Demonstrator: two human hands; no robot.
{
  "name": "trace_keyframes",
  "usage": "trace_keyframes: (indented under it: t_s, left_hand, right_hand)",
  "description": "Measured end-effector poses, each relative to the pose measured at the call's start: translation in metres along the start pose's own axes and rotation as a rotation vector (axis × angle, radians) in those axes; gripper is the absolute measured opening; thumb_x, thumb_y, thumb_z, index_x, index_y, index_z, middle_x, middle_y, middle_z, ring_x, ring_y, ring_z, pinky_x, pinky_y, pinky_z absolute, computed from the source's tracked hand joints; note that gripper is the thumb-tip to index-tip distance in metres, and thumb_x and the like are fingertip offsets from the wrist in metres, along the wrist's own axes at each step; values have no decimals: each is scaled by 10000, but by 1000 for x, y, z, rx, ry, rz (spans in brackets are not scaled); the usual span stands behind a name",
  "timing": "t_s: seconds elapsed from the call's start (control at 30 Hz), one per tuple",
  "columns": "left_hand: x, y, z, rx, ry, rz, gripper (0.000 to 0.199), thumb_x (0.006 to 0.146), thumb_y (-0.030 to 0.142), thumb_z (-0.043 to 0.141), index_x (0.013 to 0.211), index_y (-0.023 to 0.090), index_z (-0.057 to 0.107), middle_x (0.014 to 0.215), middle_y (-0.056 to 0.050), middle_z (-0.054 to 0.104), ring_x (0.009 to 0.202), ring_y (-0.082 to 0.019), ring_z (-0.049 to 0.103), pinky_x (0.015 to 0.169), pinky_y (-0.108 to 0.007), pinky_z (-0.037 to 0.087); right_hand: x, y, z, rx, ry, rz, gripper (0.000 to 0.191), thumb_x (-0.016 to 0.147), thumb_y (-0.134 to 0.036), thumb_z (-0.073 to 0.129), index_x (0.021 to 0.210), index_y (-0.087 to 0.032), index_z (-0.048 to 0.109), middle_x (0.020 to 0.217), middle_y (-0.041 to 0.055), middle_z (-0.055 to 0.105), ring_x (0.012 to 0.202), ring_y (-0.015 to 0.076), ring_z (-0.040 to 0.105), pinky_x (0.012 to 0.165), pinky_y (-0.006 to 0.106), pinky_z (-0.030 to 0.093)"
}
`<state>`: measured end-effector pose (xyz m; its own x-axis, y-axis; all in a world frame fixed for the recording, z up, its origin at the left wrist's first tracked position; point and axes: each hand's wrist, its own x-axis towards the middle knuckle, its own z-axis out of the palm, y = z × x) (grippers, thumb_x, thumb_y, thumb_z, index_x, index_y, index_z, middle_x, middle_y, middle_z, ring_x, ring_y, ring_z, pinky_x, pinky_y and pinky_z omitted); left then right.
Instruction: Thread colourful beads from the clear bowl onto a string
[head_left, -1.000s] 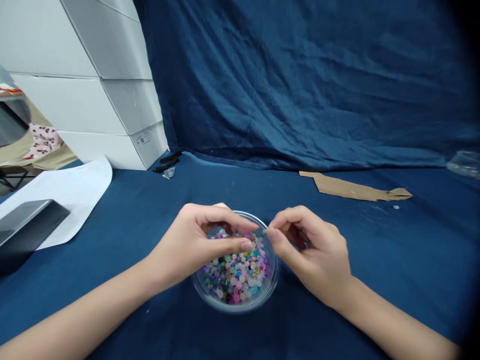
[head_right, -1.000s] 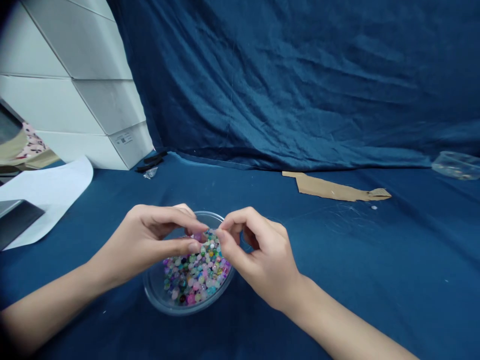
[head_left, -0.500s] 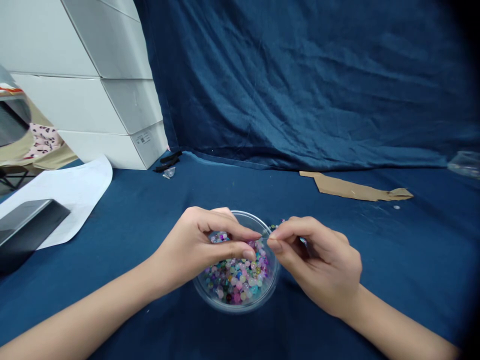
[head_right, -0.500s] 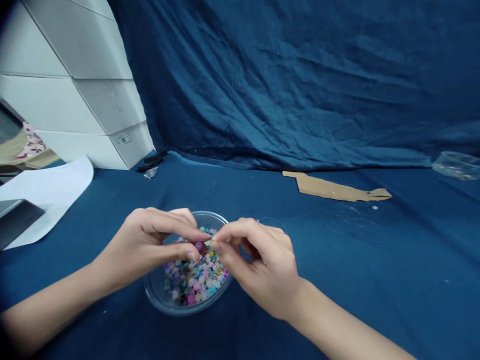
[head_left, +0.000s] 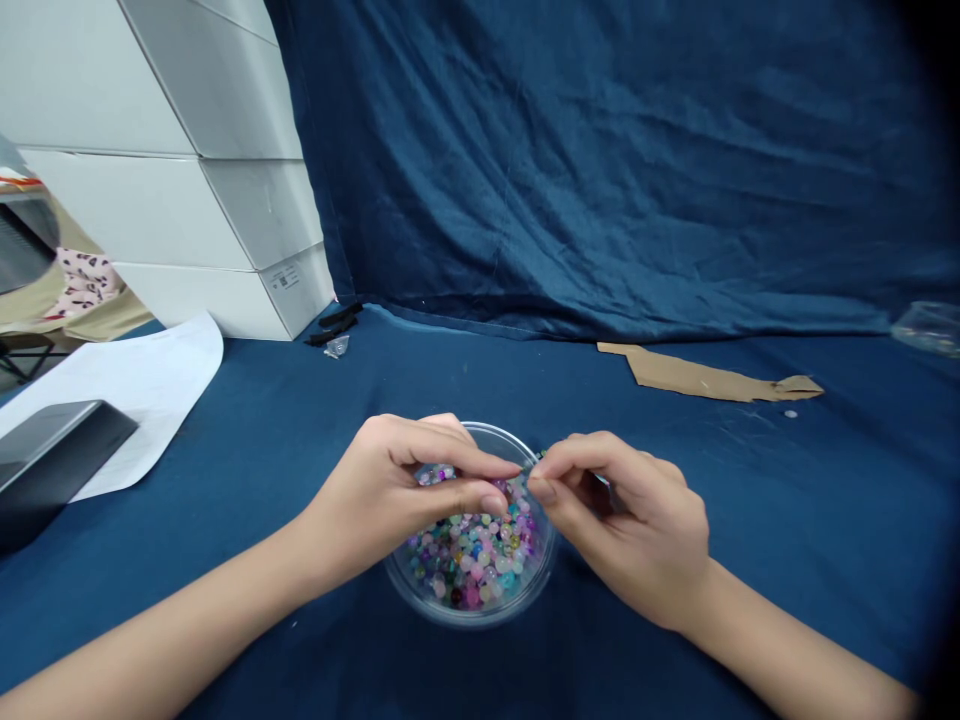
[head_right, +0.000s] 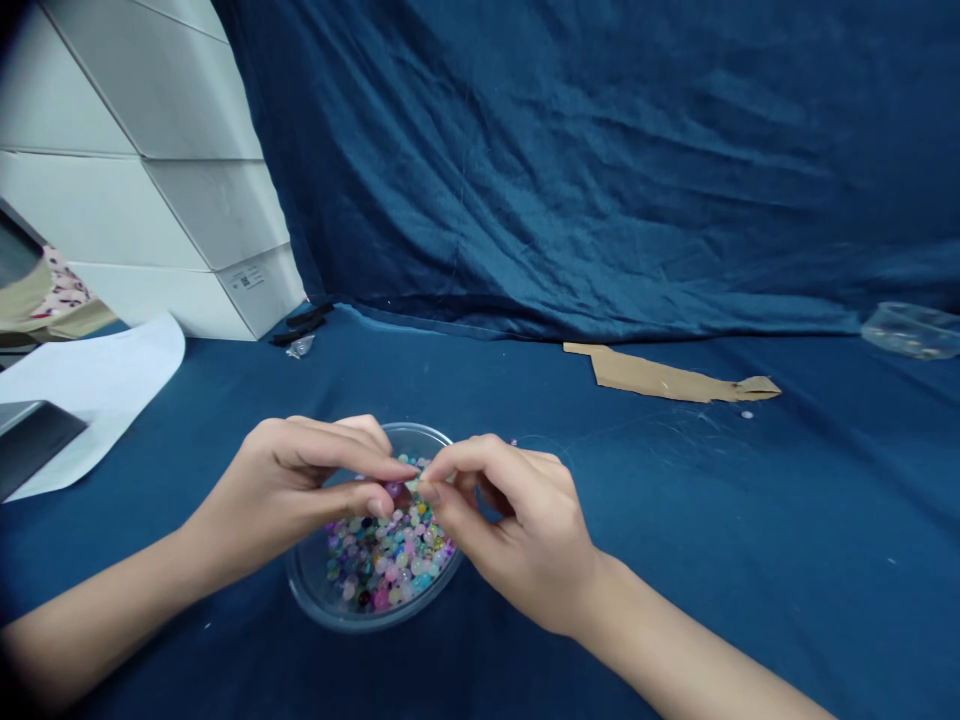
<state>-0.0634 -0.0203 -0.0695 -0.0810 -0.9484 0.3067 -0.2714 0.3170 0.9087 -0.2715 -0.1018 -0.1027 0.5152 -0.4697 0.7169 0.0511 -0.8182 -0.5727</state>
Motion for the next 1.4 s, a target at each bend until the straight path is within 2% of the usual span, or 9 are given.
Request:
trace_keyframes:
  t_s: [0.27, 0.53, 0.8, 0.9, 1.0, 1.13, 1.2, 1.27, 1.4]
  left_hand:
    - [2, 2, 2, 22, -12, 22, 240, 846, 113, 827, 1031, 264, 853, 919, -34, 818, 830, -172, 725, 733, -225, 574]
    - [2, 0, 4, 52, -6, -63, 243, 838, 142, 841, 1024, 298, 853, 812, 14, 800, 733, -126, 685, 676, -183, 545]
    - [1, 1, 4, 9, 17, -171, 210, 830, 182, 855, 1027, 253, 837, 771, 26, 779, 717, -109, 685, 675, -173, 535]
    - [0, 0, 4, -94, 19, -192, 266, 834, 177, 852, 1082, 239, 775, 771, 31, 780, 728, -113, 709, 685, -172, 550]
    - [-1, -1, 4, -132, 26, -176, 256, 852, 173, 837, 1075, 231, 725, 760, 33, 780, 731, -109, 720, 703, -169, 557]
    - [1, 2, 4, -124, 43, -164, 238, 850, 149, 833, 1040, 216, 706, 773, 31, 774, 738, -103, 718, 694, -157, 551]
    - [1, 3, 3, -115, 46, -175, 265, 829, 125, 844, 1036, 211, 704, 787, 30, 770, 760, -109, 718, 707, -161, 554]
    - [1, 4, 4, -102, 59, -181, 281, 812, 110, 852, 1032, 207, 706, 789, 29, 765, 770, -112, 716, 722, -164, 555]
    - [0, 2, 4, -97, 90, -172, 286, 805, 111, 854, 1031, 204, 705, 780, 26, 760, 760, -121, 714, 727, -180, 560]
  right_hand:
    - [2, 7, 0, 17, -108, -14, 78, 982, -139, 671, 953, -210, 657, 657, -73, 554, 498, 68, 459, 523, 212, 402]
    - [1, 9, 0, -40, -154, -22, 58, 1004, -153, 660, 996, -210, 665, 702, -61, 585, 548, 78, 486, 549, 221, 395]
    - [1, 9, 0, 11, -196, 92, 54, 1015, -196, 648, 1018, -249, 635, 700, -77, 557, 557, 83, 485, 551, 229, 376]
    - [2, 6, -3, 23, -285, 165, 206, 977, -186, 678, 1149, -278, 608, 717, -85, 558, 575, 92, 499, 551, 234, 363]
    - [3, 5, -5, 19, -355, 170, 328, 951, -240, 743, 1245, -303, 612, 761, -82, 587, 588, 93, 504, 558, 239, 357]
    - [7, 9, -8, -15, -363, 103, 27, 1009, -269, 700, 1010, -256, 676, 762, -61, 595, 645, 100, 535, 606, 248, 374]
    - [10, 12, -11, -88, -371, 72, 95, 1045, -241, 636, 954, -238, 665, 813, -39, 606, 704, 114, 563, 641, 260, 390]
    - [14, 14, -15, -179, -352, 75, 112, 1070, -245, 582, 995, -245, 664, 881, -20, 614, 754, 135, 582, 671, 281, 405]
    - [20, 18, -21, -392, -273, 166, 149, 1075, -236, 534, 983, -234, 650, 1022, 23, 614, 898, 196, 605, 772, 338, 447]
